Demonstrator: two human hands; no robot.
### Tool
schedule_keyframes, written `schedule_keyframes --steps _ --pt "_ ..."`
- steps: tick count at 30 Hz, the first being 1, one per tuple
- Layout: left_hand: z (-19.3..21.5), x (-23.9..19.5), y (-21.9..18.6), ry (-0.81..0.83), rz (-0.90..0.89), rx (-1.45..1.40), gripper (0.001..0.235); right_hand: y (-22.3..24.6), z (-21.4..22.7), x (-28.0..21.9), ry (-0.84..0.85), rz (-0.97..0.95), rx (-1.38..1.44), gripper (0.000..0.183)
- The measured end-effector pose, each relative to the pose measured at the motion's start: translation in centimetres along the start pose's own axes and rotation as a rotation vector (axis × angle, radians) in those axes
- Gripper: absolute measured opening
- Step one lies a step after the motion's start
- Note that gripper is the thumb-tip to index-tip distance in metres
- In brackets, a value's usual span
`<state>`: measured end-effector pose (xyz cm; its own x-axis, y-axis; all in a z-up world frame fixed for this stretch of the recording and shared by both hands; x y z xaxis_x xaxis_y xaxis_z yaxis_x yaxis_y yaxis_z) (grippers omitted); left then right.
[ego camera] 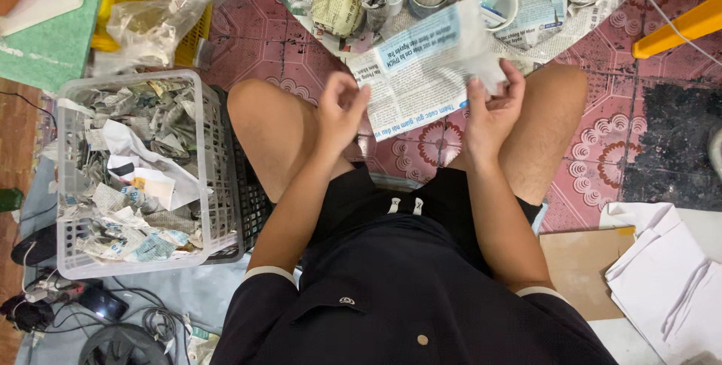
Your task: The person sits on the floor and wraps small white cups with newspaper sheets. They fold the paper around each cup and place the wrapped items into a nearby plastic basket.
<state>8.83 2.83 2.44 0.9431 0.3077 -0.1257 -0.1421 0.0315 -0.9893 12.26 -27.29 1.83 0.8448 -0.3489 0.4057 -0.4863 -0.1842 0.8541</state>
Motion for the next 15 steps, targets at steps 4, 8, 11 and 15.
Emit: schedule_keyframes --steps 4,8,11,15 --pt "0.1 -2.6 -5.5 -0.148 -0.424 0.218 0.049 0.2 -1.0 -0.4 0.097 -0.014 0.032 0.052" --pt "-3.5 -4.6 -7.3 0.046 -0.676 0.547 0.051 -0.7 -2.8 -2.2 0.272 -0.072 0.007 0.045" --pt "-5.7 -5.3 -6.9 0.292 -0.666 0.523 0.062 -1.2 -4.4 -4.1 0.442 -0.083 0.013 0.037" --pt "-6.4 -6.2 -6.4 0.363 -0.673 0.522 0.069 -2.4 -5.9 -6.7 0.596 -0.243 0.163 0.031"
Point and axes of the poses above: each hand's wrist, its own x-axis towards the middle knuckle, its own z-axis out of the back of the hand, y = z × x, the point moved 9 cm from there along x, towards the middle knuckle, and after that the axes turned 14 degrees about z, right-handed, at the moved point
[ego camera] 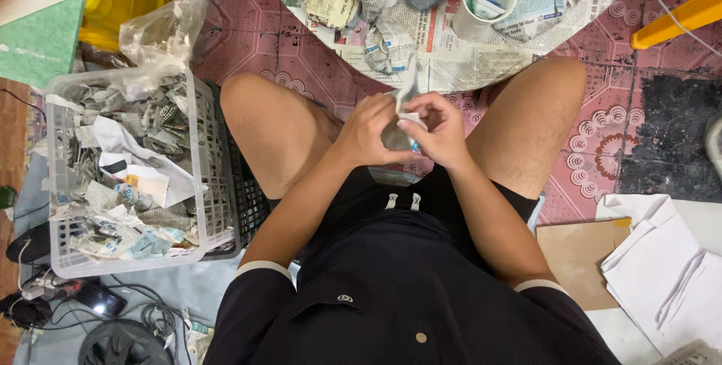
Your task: The person sits on the floor and wraps small white cups with newspaper sheets. They fold the paper around each cup and place the wrapped items into a nearby plastic basket.
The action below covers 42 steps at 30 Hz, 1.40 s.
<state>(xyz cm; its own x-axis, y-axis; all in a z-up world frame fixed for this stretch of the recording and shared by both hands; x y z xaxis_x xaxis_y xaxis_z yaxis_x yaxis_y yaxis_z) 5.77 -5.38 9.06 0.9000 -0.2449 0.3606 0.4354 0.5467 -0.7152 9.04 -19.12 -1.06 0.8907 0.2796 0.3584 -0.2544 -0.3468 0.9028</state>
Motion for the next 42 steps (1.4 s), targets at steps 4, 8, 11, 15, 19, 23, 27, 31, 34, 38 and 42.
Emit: schedule_keyframes --steps 4,8,11,15,19,23,27,31,34,38,42 --pt "-0.4 0.1 0.7 0.065 0.004 -0.169 0.06 1.1 -1.0 0.1 0.071 0.077 0.148 0.038" --pt "-0.7 -0.2 1.9 0.098 0.102 -0.207 0.05 3.0 -1.6 0.5 0.108 0.141 0.189 0.051" --pt "0.0 -0.4 1.5 0.064 0.045 -0.252 0.051 3.9 -2.1 0.7 0.135 0.111 0.142 0.046" --pt "0.3 -0.4 1.6 0.058 0.061 -0.294 0.045 5.3 -3.1 1.0 0.203 0.166 0.022 0.04" --pt "0.0 -0.4 2.8 0.063 0.19 -0.346 0.035 6.3 -3.4 1.2 0.224 0.228 -0.046 0.048" --pt "0.1 -0.7 3.0 0.037 0.191 -0.394 0.037 6.4 -3.7 1.4 0.217 0.291 -0.226 0.059" --pt "-0.7 -0.7 4.1 0.083 0.28 -0.369 0.029 5.1 -2.6 1.6 0.098 0.158 -0.288 0.056" --pt "-1.4 -0.8 4.4 0.118 0.306 -0.314 0.022 5.8 -3.4 1.3 0.247 0.262 -0.492 0.068" --pt "-0.4 -0.7 4.0 -0.045 0.279 -0.238 0.018 5.0 -3.3 1.4 0.222 0.21 -0.489 0.065" --pt "-0.6 -0.4 4.3 -0.071 0.361 -0.21 0.015 2.8 -2.3 1.1 0.085 -0.061 -0.176 0.062" --pt "-0.8 0.0 3.2 -0.093 0.246 -0.246 0.014 4.5 -3.5 1.1 0.282 0.125 -0.413 0.089"
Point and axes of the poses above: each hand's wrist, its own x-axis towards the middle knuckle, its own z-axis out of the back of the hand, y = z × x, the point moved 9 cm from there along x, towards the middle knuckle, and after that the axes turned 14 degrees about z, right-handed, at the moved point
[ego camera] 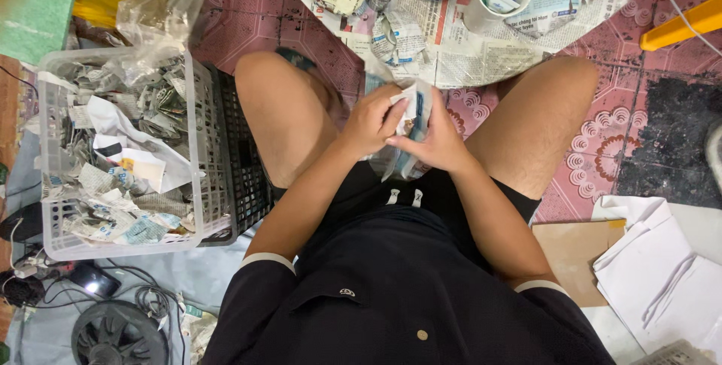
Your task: The person sits on the floor and wraps small white cups with newspaper sheets. They fold the paper around each cup and place the wrapped items into a nearby plastic basket.
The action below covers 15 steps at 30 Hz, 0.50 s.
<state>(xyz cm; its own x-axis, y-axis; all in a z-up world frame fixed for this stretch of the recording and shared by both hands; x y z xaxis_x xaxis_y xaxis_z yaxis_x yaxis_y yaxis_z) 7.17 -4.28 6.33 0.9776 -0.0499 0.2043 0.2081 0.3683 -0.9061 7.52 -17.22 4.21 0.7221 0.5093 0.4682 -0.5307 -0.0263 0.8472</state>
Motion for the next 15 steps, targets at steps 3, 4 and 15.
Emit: schedule_keyframes --steps 3,4,15 --pt "-0.2 0.1 1.0 0.016 0.066 -0.077 0.016 -2.1 0.0 -0.8 -0.064 -0.203 0.039 0.077" --pt "-0.3 0.1 1.7 0.023 0.123 -0.109 0.016 -2.2 0.0 -0.7 -0.115 -0.172 0.115 0.07" --pt "4.9 -0.5 7.9 -0.157 0.312 -0.421 0.038 -8.0 3.3 -3.3 -0.231 -0.47 -0.002 0.019"
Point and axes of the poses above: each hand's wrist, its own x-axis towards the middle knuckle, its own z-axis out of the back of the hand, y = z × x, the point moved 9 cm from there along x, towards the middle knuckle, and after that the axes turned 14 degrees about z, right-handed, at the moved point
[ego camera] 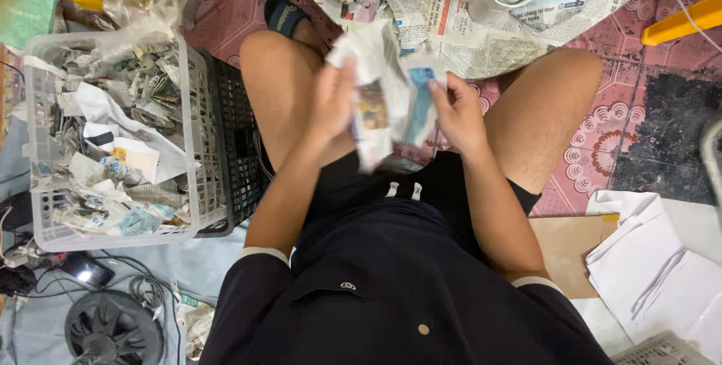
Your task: The person sits on the floor and wraps small white cups with newspaper sheets. They fold the paper around each cup and place the wrapped items into a nearby plastic basket.
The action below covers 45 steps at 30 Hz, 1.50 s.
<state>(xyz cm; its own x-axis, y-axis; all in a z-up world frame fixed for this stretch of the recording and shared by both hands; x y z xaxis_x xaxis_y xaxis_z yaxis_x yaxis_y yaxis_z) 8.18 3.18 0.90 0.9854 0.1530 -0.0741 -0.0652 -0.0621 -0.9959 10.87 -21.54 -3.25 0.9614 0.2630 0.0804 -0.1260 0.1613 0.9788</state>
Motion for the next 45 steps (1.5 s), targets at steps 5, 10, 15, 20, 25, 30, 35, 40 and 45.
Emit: schedule_keyframes --steps 5,10,15,20,25,30,35,40,45 --pt "9.5 -2.5 -4.7 -0.043 0.156 0.142 0.032 1.6 0.9 0.7 -0.086 0.185 0.005 0.018" --pt "13.4 -4.3 -8.4 -0.346 0.256 0.42 0.026 3.8 -2.2 0.7 -0.059 0.25 0.03 0.018" --pt "8.0 -7.4 -14.4 -0.567 -0.345 0.941 0.058 5.5 -4.5 1.2 -0.005 0.147 -0.035 0.017" --pt "1.5 -4.4 -12.5 -0.349 -0.368 0.978 0.072 8.3 -3.2 2.4 0.108 0.194 -0.231 0.016" --pt "-1.6 1.9 -10.7 -0.082 -0.193 0.847 0.015 10.9 0.8 4.1 0.166 0.237 -0.174 0.019" --pt "-7.5 7.0 -11.4 0.093 -0.277 0.652 0.016 14.6 7.8 10.8 0.103 0.61 -0.078 0.035" --pt "-11.8 12.4 -10.4 0.189 -0.247 0.655 0.015 11.8 16.6 21.5 -0.193 0.469 0.008 0.027" --pt "-13.2 13.0 -6.6 0.288 -0.065 0.76 0.016 7.2 16.6 24.6 -0.112 0.374 -0.429 0.021" --pt "-14.7 12.6 -5.7 0.413 -0.118 0.734 0.014 2.0 16.9 25.9 0.052 0.104 -0.389 0.025"
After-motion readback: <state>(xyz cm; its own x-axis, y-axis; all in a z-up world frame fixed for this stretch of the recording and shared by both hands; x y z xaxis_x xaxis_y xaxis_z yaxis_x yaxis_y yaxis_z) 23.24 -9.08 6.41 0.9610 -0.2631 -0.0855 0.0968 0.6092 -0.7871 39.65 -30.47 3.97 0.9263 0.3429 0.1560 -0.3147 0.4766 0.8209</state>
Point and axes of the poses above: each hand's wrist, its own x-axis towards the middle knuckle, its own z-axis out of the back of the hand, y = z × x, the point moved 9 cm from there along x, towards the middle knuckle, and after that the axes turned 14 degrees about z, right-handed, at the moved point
